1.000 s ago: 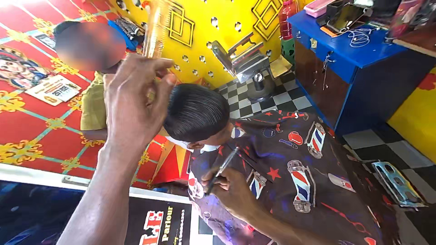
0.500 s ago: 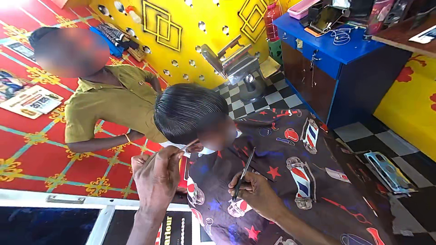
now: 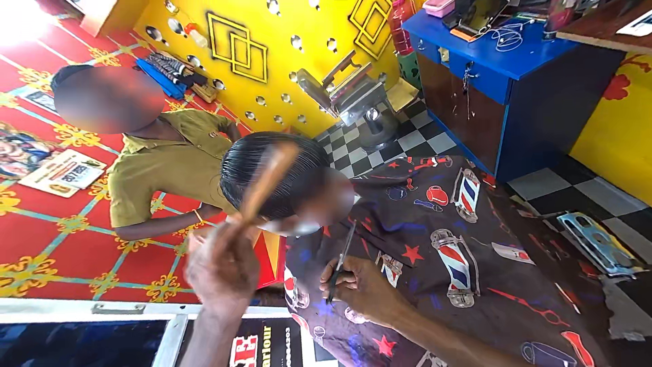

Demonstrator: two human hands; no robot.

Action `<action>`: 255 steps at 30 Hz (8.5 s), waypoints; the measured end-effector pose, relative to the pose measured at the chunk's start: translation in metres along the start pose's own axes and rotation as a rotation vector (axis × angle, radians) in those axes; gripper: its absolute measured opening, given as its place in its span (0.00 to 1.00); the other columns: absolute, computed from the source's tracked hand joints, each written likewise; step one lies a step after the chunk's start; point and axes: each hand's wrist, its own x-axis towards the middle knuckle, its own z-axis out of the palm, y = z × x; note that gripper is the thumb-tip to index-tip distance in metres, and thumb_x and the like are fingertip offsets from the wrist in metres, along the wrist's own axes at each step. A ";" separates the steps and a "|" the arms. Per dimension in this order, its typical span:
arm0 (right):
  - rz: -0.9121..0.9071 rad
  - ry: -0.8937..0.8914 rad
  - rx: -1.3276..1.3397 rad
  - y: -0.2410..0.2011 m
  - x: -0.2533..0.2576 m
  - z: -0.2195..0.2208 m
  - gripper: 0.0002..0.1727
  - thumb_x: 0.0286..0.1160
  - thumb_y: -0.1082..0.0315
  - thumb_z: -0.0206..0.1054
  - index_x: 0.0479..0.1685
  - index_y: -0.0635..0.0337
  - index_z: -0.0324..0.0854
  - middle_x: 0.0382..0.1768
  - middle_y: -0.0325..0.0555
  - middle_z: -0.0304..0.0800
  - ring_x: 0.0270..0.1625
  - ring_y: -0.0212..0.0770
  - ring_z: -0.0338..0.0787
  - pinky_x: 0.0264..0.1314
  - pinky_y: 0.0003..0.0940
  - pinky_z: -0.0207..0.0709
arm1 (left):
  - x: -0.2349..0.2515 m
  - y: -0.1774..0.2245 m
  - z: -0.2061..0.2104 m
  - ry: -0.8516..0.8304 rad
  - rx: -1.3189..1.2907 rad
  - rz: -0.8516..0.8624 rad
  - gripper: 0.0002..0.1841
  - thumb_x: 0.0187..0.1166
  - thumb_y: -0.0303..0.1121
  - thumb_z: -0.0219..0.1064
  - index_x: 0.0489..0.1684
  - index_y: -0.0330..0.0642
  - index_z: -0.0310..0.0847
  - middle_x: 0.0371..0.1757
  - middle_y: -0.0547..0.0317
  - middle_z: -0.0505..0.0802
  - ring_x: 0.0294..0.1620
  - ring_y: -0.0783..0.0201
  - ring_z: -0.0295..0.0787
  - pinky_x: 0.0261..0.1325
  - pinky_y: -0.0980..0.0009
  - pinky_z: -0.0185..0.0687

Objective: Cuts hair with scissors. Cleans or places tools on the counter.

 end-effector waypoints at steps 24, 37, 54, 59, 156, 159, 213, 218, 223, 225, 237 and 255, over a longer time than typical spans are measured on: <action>-0.121 -0.166 0.085 -0.012 0.089 0.068 0.17 0.72 0.71 0.76 0.60 0.60 0.85 0.55 0.45 0.94 0.54 0.37 0.95 0.61 0.34 0.89 | 0.167 -0.011 0.041 -0.652 0.220 -0.113 0.43 0.83 0.73 0.32 0.50 0.52 0.90 0.45 0.51 0.92 0.51 0.47 0.90 0.51 0.35 0.76; -0.101 -0.233 0.035 -0.014 0.102 0.075 0.17 0.74 0.70 0.75 0.60 0.59 0.84 0.54 0.45 0.94 0.55 0.37 0.94 0.61 0.36 0.88 | 0.166 -0.026 0.041 -0.645 0.213 -0.185 0.42 0.82 0.73 0.33 0.52 0.53 0.90 0.46 0.49 0.92 0.53 0.46 0.88 0.53 0.33 0.73; -0.194 -0.211 0.171 -0.023 0.105 0.075 0.14 0.72 0.74 0.75 0.56 0.64 0.86 0.53 0.47 0.94 0.52 0.39 0.95 0.59 0.37 0.90 | 0.153 -0.025 0.032 -0.562 0.152 -0.147 0.35 0.88 0.65 0.37 0.57 0.56 0.90 0.52 0.54 0.93 0.56 0.54 0.90 0.58 0.40 0.77; -0.192 -0.205 0.195 -0.020 0.104 0.078 0.13 0.73 0.73 0.75 0.55 0.64 0.85 0.51 0.47 0.95 0.52 0.39 0.95 0.58 0.37 0.90 | 0.152 -0.022 0.030 -0.548 0.147 -0.140 0.34 0.89 0.65 0.39 0.54 0.52 0.89 0.48 0.53 0.92 0.52 0.52 0.89 0.53 0.39 0.76; -0.166 -0.449 0.430 -0.044 0.067 0.053 0.14 0.74 0.78 0.72 0.57 0.70 0.82 0.50 0.50 0.92 0.54 0.39 0.93 0.63 0.35 0.87 | 0.135 -0.045 0.023 -0.471 0.054 -0.006 0.33 0.91 0.58 0.41 0.55 0.42 0.89 0.53 0.47 0.91 0.57 0.53 0.88 0.63 0.45 0.76; -0.140 -0.468 0.466 -0.048 0.067 0.049 0.13 0.75 0.80 0.70 0.57 0.70 0.81 0.50 0.50 0.92 0.53 0.38 0.93 0.62 0.34 0.87 | 0.133 -0.047 0.022 -0.461 0.033 0.016 0.32 0.91 0.57 0.42 0.55 0.42 0.89 0.54 0.47 0.91 0.58 0.54 0.87 0.64 0.48 0.77; -0.062 -0.569 0.461 -0.067 0.068 0.026 0.07 0.79 0.78 0.67 0.50 0.66 0.82 0.42 0.45 0.92 0.46 0.35 0.92 0.53 0.32 0.87 | 0.124 -0.059 0.017 -0.433 -0.002 0.111 0.34 0.91 0.57 0.42 0.59 0.38 0.88 0.57 0.42 0.91 0.62 0.55 0.86 0.71 0.56 0.75; -0.039 -0.542 0.477 -0.067 0.065 0.027 0.09 0.78 0.80 0.66 0.53 0.67 0.81 0.42 0.45 0.91 0.47 0.35 0.93 0.56 0.32 0.88 | 0.124 -0.059 0.017 -0.433 -0.001 0.101 0.34 0.91 0.57 0.42 0.59 0.37 0.88 0.58 0.42 0.91 0.63 0.55 0.86 0.72 0.57 0.76; -0.047 -0.534 0.534 -0.060 0.061 0.025 0.09 0.77 0.79 0.67 0.54 0.67 0.81 0.44 0.46 0.93 0.49 0.36 0.94 0.56 0.32 0.88 | 0.123 -0.063 0.017 -0.436 -0.029 0.091 0.33 0.91 0.56 0.43 0.59 0.37 0.88 0.59 0.42 0.90 0.64 0.56 0.86 0.73 0.57 0.75; -0.058 -0.544 0.522 -0.059 0.056 0.024 0.11 0.77 0.77 0.70 0.54 0.67 0.82 0.46 0.48 0.92 0.50 0.38 0.93 0.58 0.33 0.87 | 0.124 -0.063 0.017 -0.434 -0.028 0.094 0.33 0.91 0.55 0.43 0.58 0.37 0.88 0.59 0.42 0.91 0.64 0.55 0.86 0.73 0.56 0.75; -0.034 -0.637 0.481 -0.071 0.069 0.014 0.11 0.78 0.76 0.69 0.56 0.66 0.83 0.46 0.46 0.92 0.49 0.34 0.92 0.55 0.30 0.87 | 0.119 -0.063 0.014 -0.418 0.006 0.117 0.35 0.90 0.58 0.42 0.59 0.38 0.88 0.57 0.42 0.91 0.63 0.54 0.86 0.71 0.56 0.75; 0.042 -0.717 0.586 -0.068 0.071 0.010 0.12 0.76 0.80 0.67 0.57 0.67 0.82 0.48 0.50 0.93 0.52 0.41 0.95 0.59 0.37 0.89 | 0.114 -0.066 0.010 -0.404 -0.015 0.142 0.35 0.91 0.56 0.40 0.58 0.34 0.87 0.57 0.40 0.90 0.62 0.56 0.85 0.71 0.59 0.74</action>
